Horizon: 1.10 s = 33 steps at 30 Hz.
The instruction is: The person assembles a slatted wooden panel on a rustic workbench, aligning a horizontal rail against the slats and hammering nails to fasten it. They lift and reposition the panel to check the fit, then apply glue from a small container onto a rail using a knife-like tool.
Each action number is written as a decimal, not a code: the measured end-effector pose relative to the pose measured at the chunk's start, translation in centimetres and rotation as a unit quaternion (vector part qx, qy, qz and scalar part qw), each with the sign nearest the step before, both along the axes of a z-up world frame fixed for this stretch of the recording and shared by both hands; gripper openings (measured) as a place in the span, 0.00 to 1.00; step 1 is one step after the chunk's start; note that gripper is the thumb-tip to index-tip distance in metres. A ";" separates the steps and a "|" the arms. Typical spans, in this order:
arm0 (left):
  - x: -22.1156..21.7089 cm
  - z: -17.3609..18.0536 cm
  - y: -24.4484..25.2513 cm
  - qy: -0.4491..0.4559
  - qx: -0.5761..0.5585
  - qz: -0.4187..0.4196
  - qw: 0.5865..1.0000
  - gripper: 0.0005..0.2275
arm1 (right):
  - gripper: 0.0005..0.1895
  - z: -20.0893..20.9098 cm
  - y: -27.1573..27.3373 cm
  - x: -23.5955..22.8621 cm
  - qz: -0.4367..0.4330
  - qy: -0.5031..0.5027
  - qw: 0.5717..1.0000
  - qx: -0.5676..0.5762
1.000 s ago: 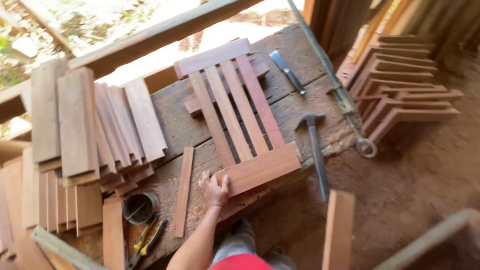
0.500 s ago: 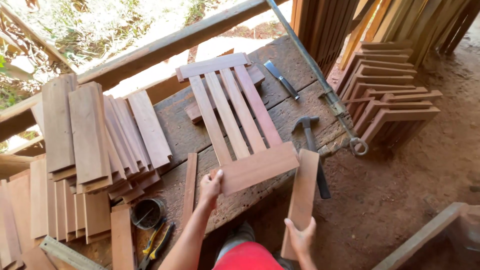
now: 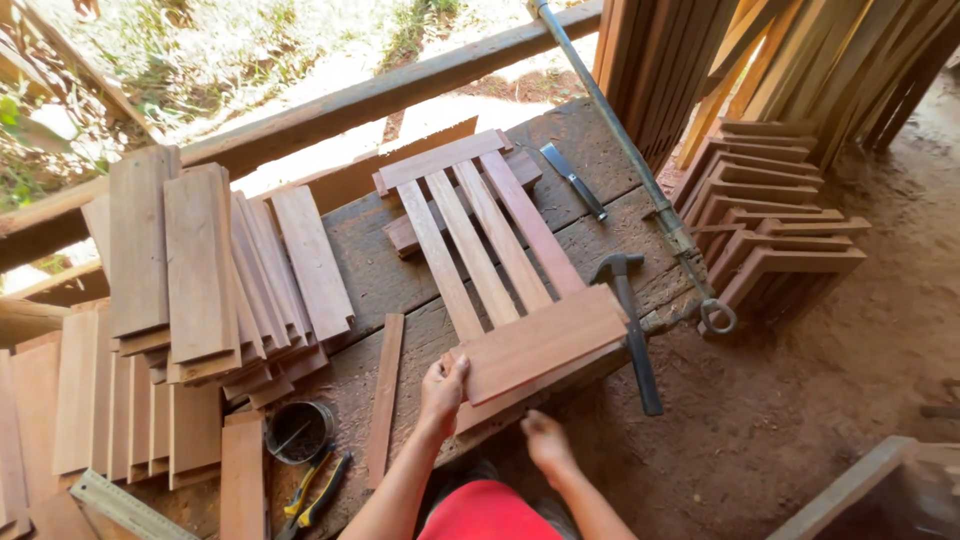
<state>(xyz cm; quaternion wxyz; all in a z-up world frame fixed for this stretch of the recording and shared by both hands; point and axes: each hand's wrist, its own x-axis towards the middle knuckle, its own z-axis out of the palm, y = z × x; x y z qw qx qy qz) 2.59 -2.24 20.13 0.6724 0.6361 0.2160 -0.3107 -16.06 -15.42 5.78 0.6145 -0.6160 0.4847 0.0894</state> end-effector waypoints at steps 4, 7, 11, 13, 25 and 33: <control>-0.7 -4.1 1.3 -0.010 0.026 -0.009 1.000 0.20 | 0.13 1.9 -7.1 -2.0 -0.196 -0.021 0.980 -0.008; -1.1 -5.2 2.4 -0.054 0.141 -0.069 0.986 0.19 | 0.15 2.2 -11.9 -2.5 -0.270 -0.084 0.959 -0.014; -0.8 -8.6 6.3 -0.291 0.475 -0.158 0.815 0.32 | 0.16 0.8 -15.9 -2.5 -0.230 -0.114 0.954 -0.152; -1.2 -8.9 8.3 -0.342 0.506 -0.130 0.781 0.27 | 0.18 -0.7 -17.6 -2.9 -0.174 -0.119 0.949 -0.235; -8.4 -12.5 13.9 -0.259 0.665 -0.133 0.687 0.27 | 0.26 -1.5 -24.1 -5.3 0.168 0.064 0.931 -0.317; -10.0 -9.7 11.0 -0.217 0.529 -0.004 0.821 0.22 | 0.32 -0.6 -24.4 -3.6 0.169 0.032 0.913 -0.370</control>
